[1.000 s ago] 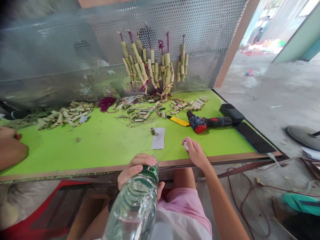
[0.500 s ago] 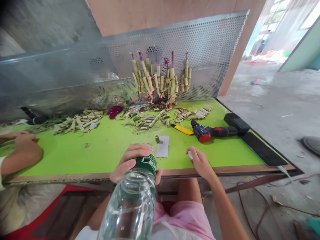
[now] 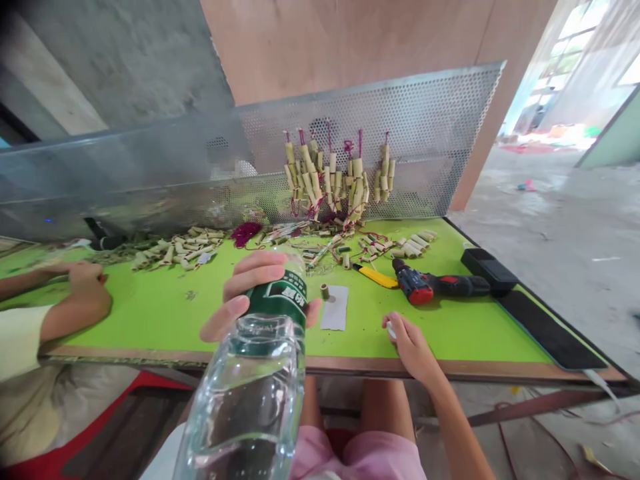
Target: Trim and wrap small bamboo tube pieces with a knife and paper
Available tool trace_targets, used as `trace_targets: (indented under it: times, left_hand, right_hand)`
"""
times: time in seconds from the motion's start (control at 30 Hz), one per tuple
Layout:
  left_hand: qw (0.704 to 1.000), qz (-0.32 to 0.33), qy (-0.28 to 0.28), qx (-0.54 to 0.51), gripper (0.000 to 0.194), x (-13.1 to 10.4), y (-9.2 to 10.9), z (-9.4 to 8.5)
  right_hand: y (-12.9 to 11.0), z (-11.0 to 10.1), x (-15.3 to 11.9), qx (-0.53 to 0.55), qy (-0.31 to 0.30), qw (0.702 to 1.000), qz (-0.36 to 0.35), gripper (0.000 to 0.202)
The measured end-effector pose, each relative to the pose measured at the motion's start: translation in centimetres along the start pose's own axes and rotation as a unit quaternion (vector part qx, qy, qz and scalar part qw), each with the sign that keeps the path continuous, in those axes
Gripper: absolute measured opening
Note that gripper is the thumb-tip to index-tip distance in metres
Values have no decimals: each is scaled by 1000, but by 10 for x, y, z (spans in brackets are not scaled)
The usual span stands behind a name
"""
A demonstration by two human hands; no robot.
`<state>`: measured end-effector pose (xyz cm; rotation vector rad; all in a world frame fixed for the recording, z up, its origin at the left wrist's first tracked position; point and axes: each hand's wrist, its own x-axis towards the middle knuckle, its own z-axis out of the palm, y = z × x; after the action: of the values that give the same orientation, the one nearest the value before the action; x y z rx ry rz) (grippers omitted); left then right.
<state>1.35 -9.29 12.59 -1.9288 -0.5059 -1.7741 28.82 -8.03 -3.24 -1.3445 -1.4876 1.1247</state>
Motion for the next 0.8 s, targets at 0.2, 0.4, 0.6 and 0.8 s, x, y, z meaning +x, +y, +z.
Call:
trace_targets:
  times: [0.2, 0.4, 0.6, 0.8]
  left_hand:
    - [986, 137, 96, -9, 75, 26, -16, 8]
    - [979, 156, 130, 17, 71, 42, -20, 6]
    - [970, 163, 164, 80, 61, 57, -19, 10]
    - [971, 169, 167, 30, 64, 60, -18, 13]
  right_hand:
    - [-1, 1, 1, 2, 6, 1000, 16, 85]
    - [-2, 0, 0, -1, 0, 1000, 11, 86]
    - [-2, 1, 1, 1, 8, 1000, 8, 87]
    - [-3, 1, 1, 0, 4, 1000, 12, 89]
